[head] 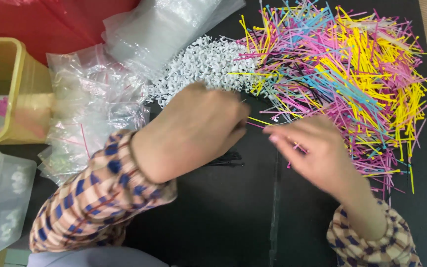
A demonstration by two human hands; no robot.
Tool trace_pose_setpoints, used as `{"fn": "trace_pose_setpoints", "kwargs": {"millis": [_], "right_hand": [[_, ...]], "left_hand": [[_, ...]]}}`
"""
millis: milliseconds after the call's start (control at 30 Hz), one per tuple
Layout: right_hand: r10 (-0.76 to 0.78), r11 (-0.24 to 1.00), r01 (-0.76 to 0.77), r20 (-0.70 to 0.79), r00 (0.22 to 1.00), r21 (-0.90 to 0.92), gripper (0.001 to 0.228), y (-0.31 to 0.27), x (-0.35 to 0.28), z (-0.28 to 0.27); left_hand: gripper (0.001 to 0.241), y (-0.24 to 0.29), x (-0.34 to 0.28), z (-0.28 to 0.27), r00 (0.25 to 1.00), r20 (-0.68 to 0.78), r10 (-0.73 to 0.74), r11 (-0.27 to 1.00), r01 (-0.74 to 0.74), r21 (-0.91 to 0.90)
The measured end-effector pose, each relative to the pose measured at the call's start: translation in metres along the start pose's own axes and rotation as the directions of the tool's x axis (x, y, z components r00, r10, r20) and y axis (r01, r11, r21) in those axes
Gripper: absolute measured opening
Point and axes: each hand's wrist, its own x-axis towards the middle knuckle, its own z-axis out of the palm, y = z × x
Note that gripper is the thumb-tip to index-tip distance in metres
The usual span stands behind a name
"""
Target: Sorting black cable ties from a multicolored pile and placing them into a small plastic bag.
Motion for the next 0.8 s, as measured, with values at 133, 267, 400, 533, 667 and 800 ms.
{"fn": "trace_pose_setpoints", "kwargs": {"millis": [133, 267, 400, 533, 667, 800], "right_hand": [[-0.058, 0.998, 0.056, 0.077, 0.995, 0.024, 0.015, -0.012, -0.008, 0.033], [-0.188, 0.980, 0.185, 0.048, 0.981, 0.070, 0.011, -0.015, -0.015, 0.077], [-0.257, 0.964, 0.258, -0.024, 0.966, 0.061, 0.014, -0.012, -0.023, 0.110], [-0.246, 0.969, 0.245, 0.036, 0.969, 0.025, 0.023, -0.007, -0.029, 0.118], [-0.205, 0.978, 0.200, 0.150, 0.967, 0.051, 0.054, -0.005, -0.032, 0.119], [-0.158, 0.987, 0.150, 0.201, 0.967, 0.056, 0.054, -0.018, -0.031, 0.121]], "left_hand": [[0.014, -0.016, -0.040, 0.018, 0.962, 0.251, -0.111, 0.979, 0.149, -0.141], [0.016, -0.025, -0.070, 0.034, 0.947, 0.274, -0.167, 0.960, 0.220, -0.174], [0.054, -0.033, -0.097, 0.054, 0.955, 0.225, -0.195, 0.899, 0.266, -0.348], [0.075, -0.043, -0.121, 0.103, 0.986, 0.056, -0.155, 0.895, 0.164, -0.414], [0.069, -0.038, -0.127, 0.129, 0.994, -0.034, -0.104, 0.954, 0.090, -0.287], [0.065, -0.027, -0.128, 0.134, 0.991, -0.053, -0.119, 0.970, 0.105, -0.217]]}}
